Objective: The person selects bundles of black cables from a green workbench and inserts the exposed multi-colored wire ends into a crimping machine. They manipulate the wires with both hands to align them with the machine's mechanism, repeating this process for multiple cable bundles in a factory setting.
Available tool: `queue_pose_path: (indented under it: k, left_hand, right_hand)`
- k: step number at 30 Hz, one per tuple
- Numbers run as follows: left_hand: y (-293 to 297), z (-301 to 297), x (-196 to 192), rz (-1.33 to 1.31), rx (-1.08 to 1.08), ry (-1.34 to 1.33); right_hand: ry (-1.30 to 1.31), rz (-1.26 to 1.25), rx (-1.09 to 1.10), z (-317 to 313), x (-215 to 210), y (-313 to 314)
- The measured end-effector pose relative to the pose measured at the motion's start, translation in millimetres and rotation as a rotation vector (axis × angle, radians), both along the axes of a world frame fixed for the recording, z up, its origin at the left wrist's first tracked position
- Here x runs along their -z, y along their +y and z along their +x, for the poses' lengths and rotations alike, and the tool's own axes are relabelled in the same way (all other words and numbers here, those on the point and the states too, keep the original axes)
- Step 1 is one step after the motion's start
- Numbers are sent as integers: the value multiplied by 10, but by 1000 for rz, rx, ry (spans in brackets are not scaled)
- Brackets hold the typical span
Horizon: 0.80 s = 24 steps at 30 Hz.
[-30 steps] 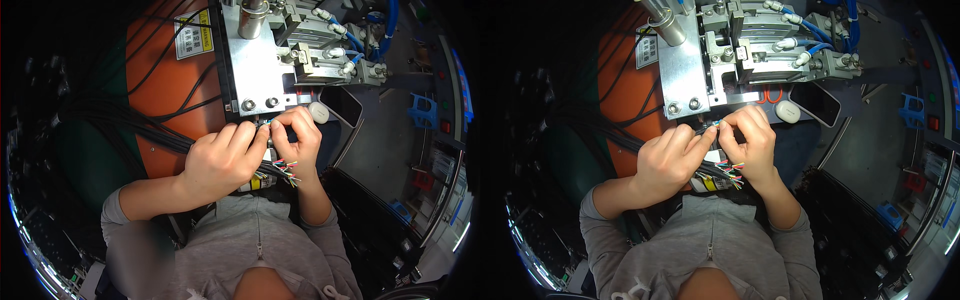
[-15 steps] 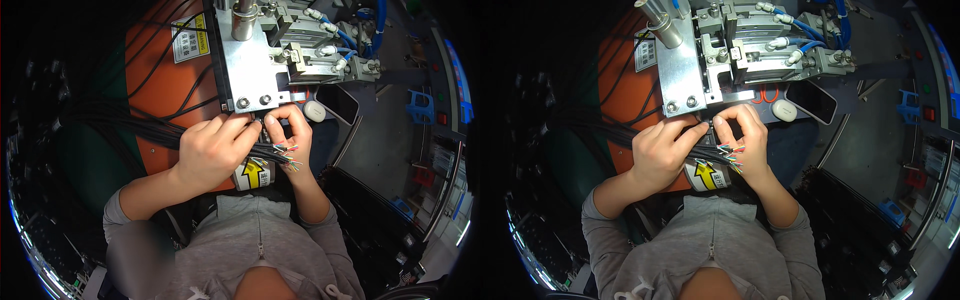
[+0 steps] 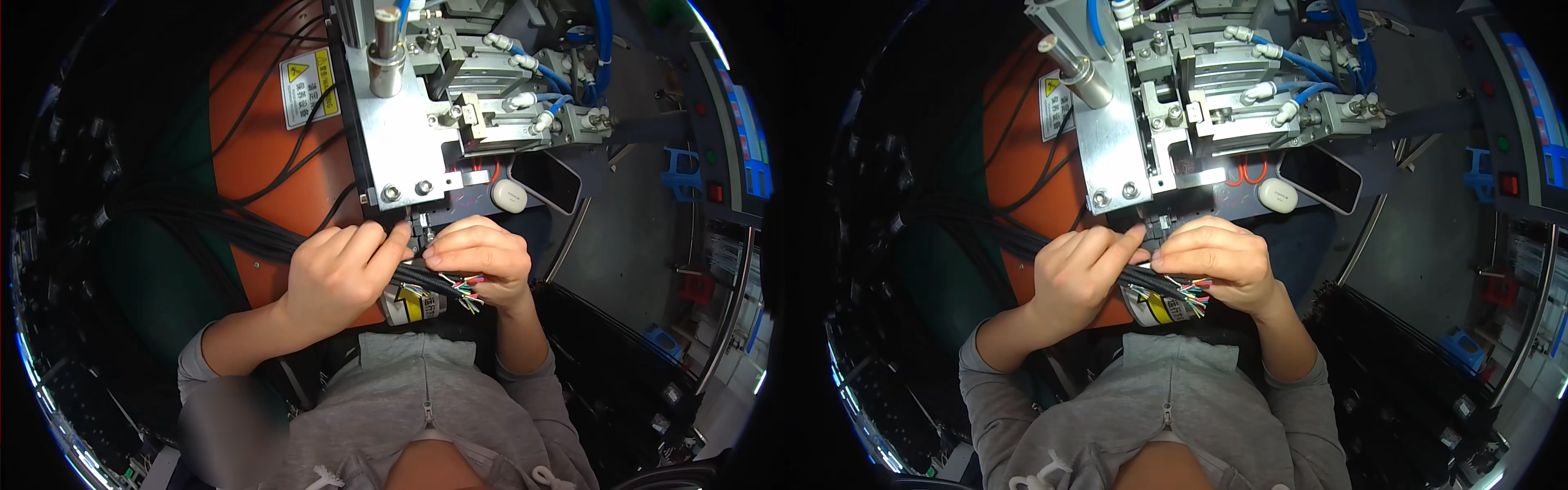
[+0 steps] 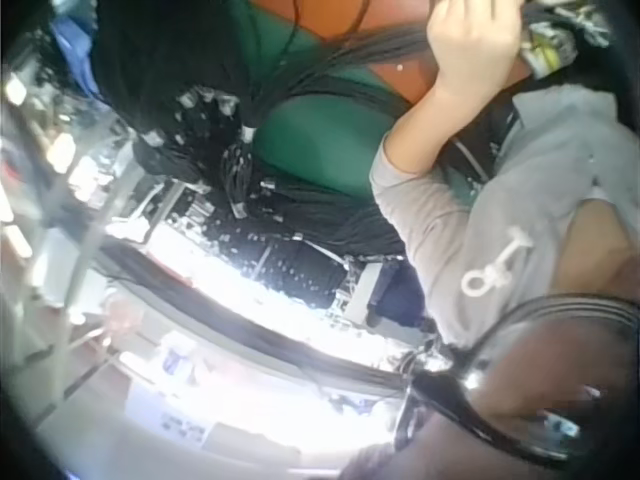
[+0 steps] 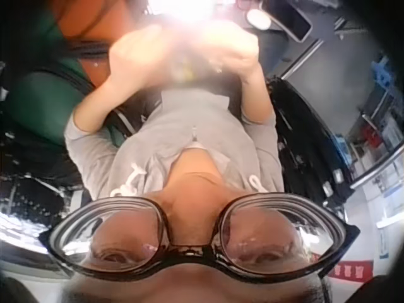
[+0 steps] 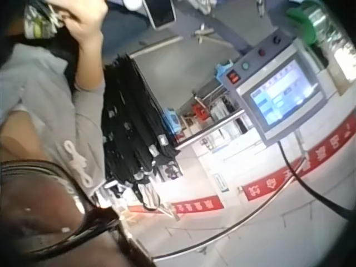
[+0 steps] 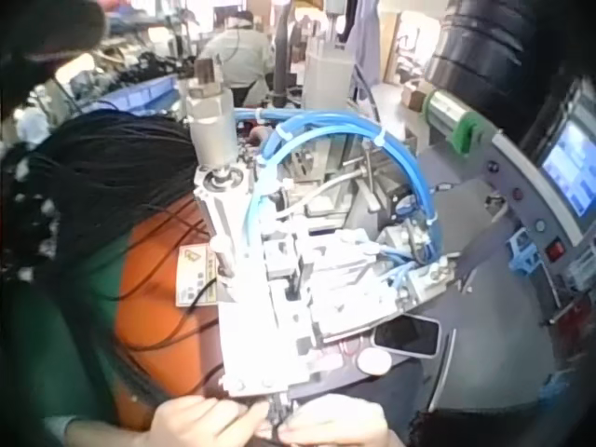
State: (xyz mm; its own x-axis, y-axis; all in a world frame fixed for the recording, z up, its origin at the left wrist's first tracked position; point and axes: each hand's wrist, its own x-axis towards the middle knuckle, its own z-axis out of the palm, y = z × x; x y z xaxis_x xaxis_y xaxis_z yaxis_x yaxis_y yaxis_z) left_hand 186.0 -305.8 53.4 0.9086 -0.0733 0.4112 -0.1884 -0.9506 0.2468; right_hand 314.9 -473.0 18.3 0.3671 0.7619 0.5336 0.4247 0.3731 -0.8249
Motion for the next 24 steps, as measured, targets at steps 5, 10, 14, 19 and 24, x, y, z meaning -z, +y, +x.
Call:
queue_pose_path:
  k: [5, 10, 14, 19, 24]
  left_hand:
    - [12, 14, -35, -120, 70, 39]
    - [11, 71, -139, -143, 95, -252]
    - [73, 11, -63, -76, 152, -224]
    - [15, 46, -44, -150, 90, -235]
    - [3, 59, -46, -191, 84, -310]
  right_hand:
    - [-118, 48, -67, 15, -66, 51]
    - [-16, -50, 337, -50, -47, -15]
    - [-18, -98, 333, -147, -233, 79]
    - [500, 165, 472, -427, -280, 254]
    - [-135, 111, 518, -252, -290, 242]
